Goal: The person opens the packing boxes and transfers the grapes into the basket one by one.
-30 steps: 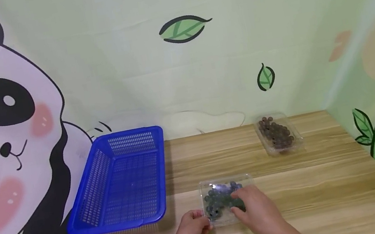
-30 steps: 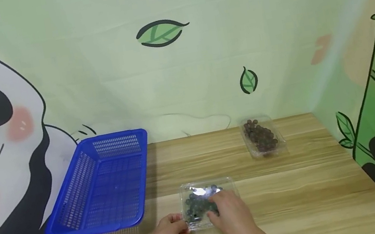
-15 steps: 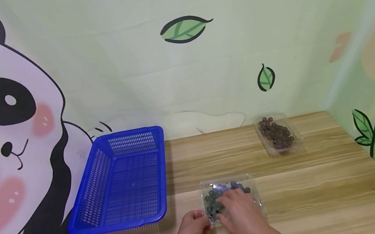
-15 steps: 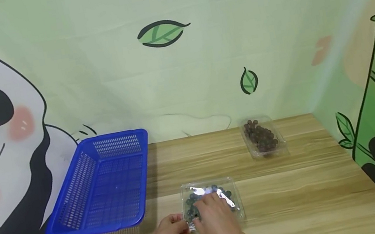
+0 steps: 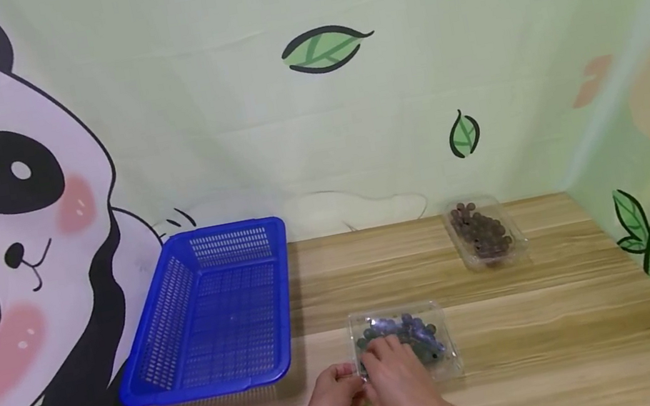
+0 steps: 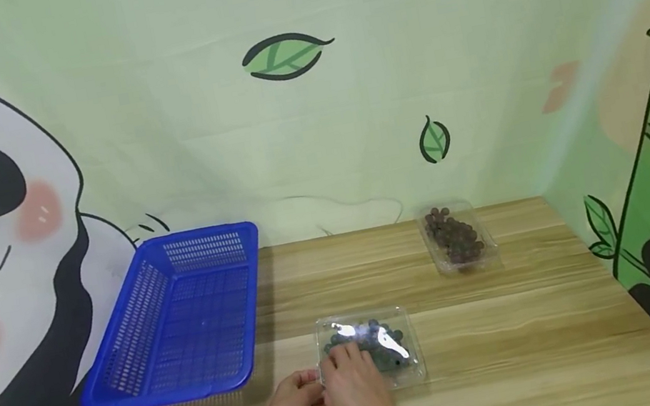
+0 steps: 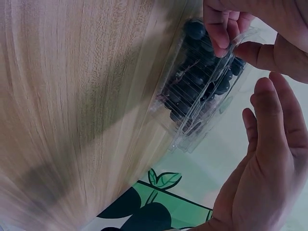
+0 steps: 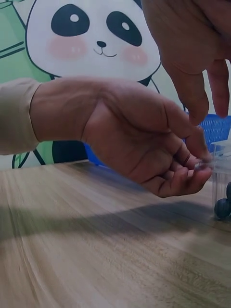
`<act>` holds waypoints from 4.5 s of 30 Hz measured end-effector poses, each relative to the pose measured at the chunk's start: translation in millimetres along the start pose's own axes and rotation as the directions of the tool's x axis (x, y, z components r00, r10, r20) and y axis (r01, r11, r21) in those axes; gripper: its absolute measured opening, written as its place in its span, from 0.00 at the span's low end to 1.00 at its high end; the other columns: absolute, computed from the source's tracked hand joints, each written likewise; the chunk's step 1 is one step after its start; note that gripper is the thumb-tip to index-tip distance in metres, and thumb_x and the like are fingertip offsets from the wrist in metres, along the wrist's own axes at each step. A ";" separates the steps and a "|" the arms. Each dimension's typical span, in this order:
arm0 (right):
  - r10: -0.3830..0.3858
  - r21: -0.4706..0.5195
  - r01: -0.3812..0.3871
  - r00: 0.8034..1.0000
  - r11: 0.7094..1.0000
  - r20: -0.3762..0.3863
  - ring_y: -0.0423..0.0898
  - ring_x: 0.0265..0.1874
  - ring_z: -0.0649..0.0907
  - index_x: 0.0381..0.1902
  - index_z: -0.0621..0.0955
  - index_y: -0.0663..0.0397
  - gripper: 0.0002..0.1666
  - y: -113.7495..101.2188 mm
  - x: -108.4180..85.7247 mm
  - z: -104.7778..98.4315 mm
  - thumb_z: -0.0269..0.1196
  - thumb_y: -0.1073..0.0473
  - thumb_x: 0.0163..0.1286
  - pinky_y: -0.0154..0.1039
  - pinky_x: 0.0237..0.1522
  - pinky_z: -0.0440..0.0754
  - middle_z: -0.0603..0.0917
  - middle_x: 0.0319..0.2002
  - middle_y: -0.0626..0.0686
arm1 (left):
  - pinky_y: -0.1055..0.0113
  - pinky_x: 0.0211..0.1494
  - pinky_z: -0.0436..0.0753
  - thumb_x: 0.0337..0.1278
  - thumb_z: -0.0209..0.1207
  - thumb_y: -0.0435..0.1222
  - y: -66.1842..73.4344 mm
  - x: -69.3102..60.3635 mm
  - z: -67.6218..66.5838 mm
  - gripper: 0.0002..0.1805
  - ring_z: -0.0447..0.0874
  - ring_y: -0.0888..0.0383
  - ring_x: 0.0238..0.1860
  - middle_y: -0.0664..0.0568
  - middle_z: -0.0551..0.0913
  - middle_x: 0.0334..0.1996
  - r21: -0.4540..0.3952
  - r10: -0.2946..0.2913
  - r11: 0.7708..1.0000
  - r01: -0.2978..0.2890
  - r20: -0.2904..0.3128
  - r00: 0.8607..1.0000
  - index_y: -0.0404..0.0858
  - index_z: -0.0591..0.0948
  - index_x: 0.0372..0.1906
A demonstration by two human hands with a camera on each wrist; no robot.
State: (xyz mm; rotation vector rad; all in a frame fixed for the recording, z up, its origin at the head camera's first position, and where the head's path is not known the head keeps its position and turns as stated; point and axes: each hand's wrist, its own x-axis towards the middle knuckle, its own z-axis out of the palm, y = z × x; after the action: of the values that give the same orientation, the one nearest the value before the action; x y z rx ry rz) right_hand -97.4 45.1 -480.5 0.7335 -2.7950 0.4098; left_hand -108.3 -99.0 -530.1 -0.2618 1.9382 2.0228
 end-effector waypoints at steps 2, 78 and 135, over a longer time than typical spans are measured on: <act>-0.006 -0.012 0.006 1.000 1.000 0.008 0.53 0.48 0.78 0.45 0.86 0.60 0.17 -0.6 0.2 2.3 0.75 0.59 0.59 0.48 0.47 0.80 0.82 0.46 0.56 | 0.72 0.34 0.79 0.62 0.57 0.24 -0.3 -0.3 -0.8 0.15 0.77 0.61 0.30 0.47 0.80 0.35 -0.004 0.002 1.000 -0.002 0.005 1.000 0.19 0.73 0.51; -0.112 -0.312 0.110 0.994 0.944 0.011 0.46 0.28 0.76 0.33 0.87 0.53 0.12 -10.7 2.3 31.1 0.77 0.62 0.49 0.37 0.30 0.78 0.79 0.28 0.51 | 0.71 0.40 0.80 0.64 0.56 0.24 -18.5 -0.9 -13.8 0.17 0.78 0.62 0.36 0.52 0.80 0.39 -0.199 0.009 0.980 0.017 0.129 0.992 0.21 0.74 0.55; -0.120 -0.296 0.120 0.993 0.948 0.018 0.45 0.26 0.77 0.25 0.84 0.55 0.07 -7.0 10.4 18.6 0.74 0.63 0.54 0.37 0.27 0.77 0.81 0.26 0.50 | 0.71 0.39 0.81 0.65 0.59 0.27 -14.7 4.6 -10.3 0.11 0.80 0.62 0.34 0.52 0.81 0.36 -0.183 -0.021 0.982 0.041 0.110 0.994 0.25 0.76 0.49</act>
State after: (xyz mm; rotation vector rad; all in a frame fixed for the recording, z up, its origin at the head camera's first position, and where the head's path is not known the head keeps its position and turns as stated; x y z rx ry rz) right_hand -105.3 28.6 -493.5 0.8233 -2.7057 -0.0341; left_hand -108.3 -108.4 -546.0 -0.2194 1.6741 2.1528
